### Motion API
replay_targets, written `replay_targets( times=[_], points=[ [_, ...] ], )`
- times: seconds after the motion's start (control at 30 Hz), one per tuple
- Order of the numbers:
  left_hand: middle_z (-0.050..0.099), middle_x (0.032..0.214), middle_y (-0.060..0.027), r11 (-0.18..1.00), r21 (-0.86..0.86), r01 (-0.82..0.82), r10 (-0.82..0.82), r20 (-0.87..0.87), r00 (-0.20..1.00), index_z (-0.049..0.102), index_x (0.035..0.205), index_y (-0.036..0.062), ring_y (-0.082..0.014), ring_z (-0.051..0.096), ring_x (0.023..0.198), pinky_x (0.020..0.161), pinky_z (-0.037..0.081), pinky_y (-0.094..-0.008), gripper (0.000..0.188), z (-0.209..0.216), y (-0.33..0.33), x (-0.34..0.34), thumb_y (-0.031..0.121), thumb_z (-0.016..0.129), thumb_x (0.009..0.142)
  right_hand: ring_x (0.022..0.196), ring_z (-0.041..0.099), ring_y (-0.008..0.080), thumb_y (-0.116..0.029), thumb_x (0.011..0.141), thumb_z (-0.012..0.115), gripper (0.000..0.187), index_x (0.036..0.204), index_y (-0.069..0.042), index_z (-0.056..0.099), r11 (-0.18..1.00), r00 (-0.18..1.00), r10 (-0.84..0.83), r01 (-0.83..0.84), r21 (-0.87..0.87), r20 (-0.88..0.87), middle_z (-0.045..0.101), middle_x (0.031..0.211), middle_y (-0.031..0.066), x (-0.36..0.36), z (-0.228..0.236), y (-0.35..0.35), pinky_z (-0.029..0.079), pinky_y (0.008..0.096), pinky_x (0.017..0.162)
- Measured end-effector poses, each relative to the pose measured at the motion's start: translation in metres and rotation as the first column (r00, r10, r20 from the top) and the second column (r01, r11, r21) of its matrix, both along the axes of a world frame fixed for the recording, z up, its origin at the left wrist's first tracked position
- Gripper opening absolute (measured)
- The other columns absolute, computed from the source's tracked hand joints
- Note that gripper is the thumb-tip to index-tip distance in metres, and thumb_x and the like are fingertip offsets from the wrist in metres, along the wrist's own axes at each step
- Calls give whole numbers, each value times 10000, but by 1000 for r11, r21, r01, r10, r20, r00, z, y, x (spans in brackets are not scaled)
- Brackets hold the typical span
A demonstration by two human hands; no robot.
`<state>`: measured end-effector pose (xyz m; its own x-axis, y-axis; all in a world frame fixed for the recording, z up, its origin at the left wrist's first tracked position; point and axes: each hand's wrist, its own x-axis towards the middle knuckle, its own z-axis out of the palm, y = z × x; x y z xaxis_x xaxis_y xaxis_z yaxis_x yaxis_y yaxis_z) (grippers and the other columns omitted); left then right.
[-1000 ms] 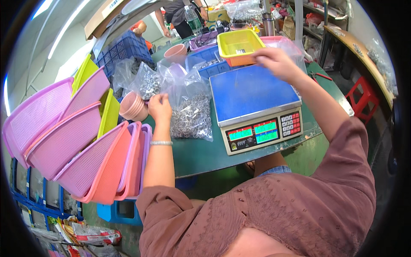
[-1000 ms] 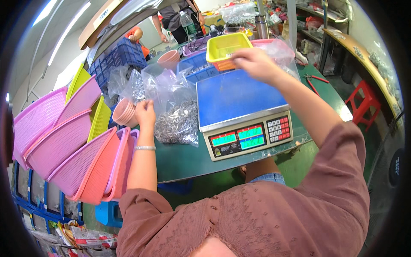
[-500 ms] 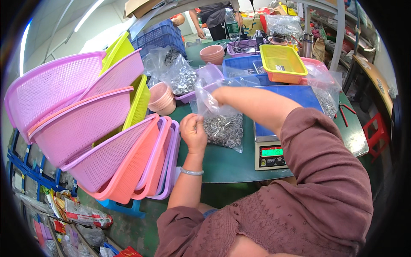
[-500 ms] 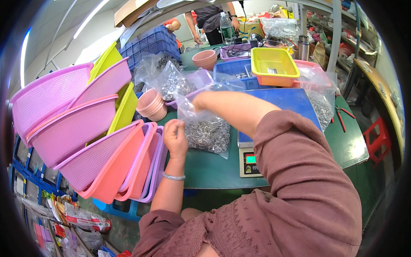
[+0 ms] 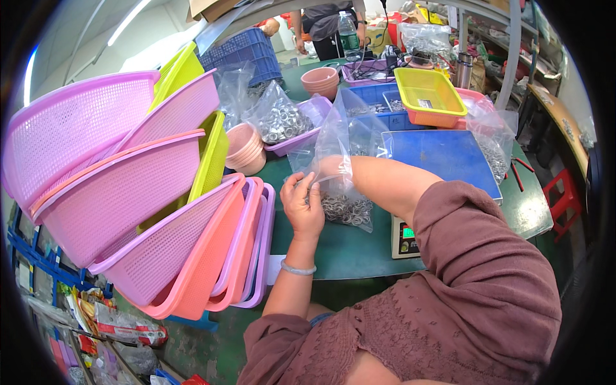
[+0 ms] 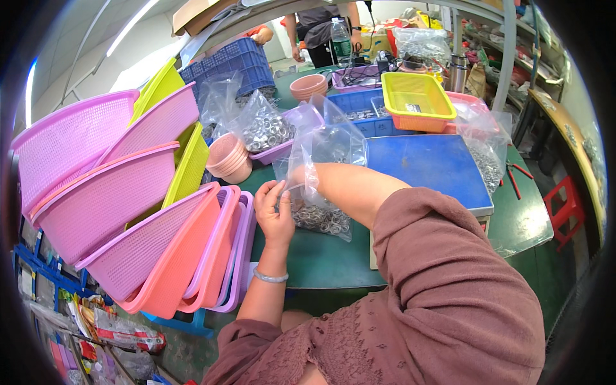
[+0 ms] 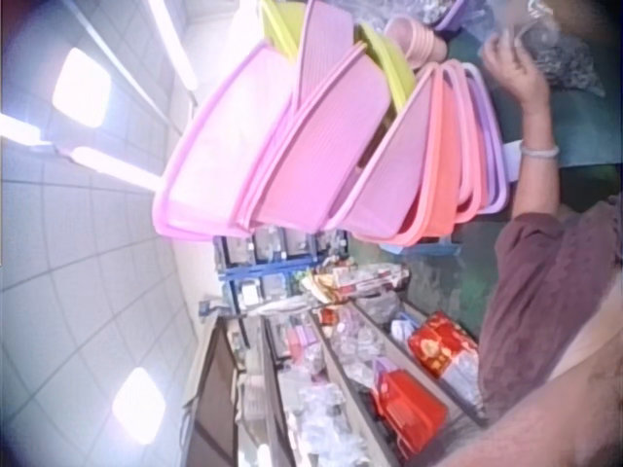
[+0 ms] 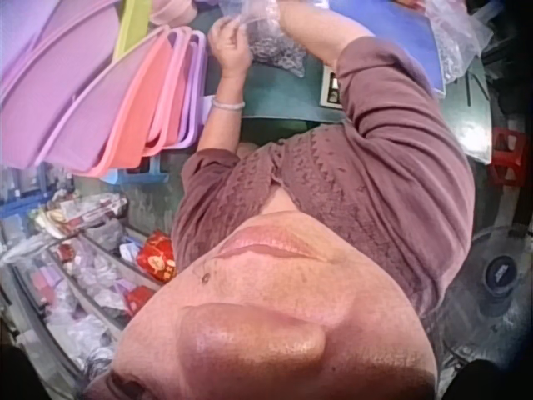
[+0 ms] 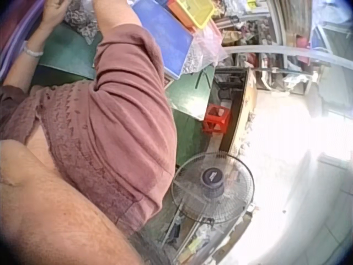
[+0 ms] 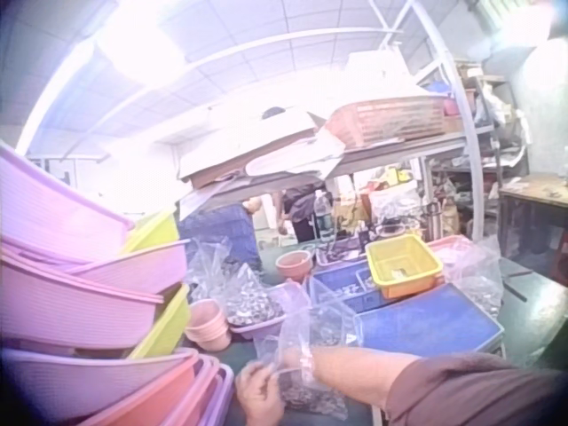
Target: The person places an electronic scale on a table, turns it on, and then uses their hands to weigh small metal rings from plastic bags, adding and removing rings to reach a specific weight.
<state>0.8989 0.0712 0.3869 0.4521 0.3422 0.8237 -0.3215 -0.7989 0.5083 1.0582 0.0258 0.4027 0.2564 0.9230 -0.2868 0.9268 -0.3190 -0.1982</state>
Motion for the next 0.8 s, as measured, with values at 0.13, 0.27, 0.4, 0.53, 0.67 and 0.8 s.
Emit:
replay_targets(
  times=[0.13,0.27,0.4,0.53,0.67,0.8],
  points=[
    [497,1044,-133,999,-43,-24,21,-72,997,581,1008,41,-258,482,970,835,378,-322,278,1,2,-19,63,593,731,897,576,281,-246,738,535,284,939,-70,631,999,1000,25,-25,24,11,601,985,133,-3,-5,2,447,371,768],
    [494,1044,-128,998,-69,-6,-1,-112,994,579,1012,43,-249,485,961,821,384,-314,298,-6,0,-42,60,592,715,886,578,282,-240,731,542,279,928,-65,633,996,998,59,-60,59,19,603,972,138,-1,-5,5,450,369,761],
    [498,1052,-115,994,-107,6,-23,-164,986,590,995,55,-218,490,927,775,403,-298,274,-10,-3,-62,57,586,721,875,581,284,-234,723,548,273,917,-61,634,986,993,103,-110,126,57,605,959,142,3,-8,11,453,367,754],
    [507,1052,-108,986,-161,49,-84,-219,972,597,975,47,-183,519,837,728,426,-273,243,-11,-9,-73,62,581,733,783,591,294,-192,671,583,229,835,-42,637,860,915,377,-403,312,143,612,845,153,68,-61,29,470,369,680],
    [517,1044,-101,965,-252,70,-134,-248,960,600,964,40,-149,531,768,692,439,-247,216,-18,-10,-86,59,571,751,696,592,290,-203,603,625,231,770,-46,640,835,924,223,-346,429,311,609,744,137,38,-32,10,476,373,620],
    [522,1017,-119,913,-387,131,-247,-269,931,600,943,29,-188,532,839,685,446,-265,201,-19,-18,-91,61,570,746,710,604,265,-218,589,626,256,780,-48,646,892,982,-173,124,434,74,620,774,130,30,-2,2,483,354,636]
  ],
)
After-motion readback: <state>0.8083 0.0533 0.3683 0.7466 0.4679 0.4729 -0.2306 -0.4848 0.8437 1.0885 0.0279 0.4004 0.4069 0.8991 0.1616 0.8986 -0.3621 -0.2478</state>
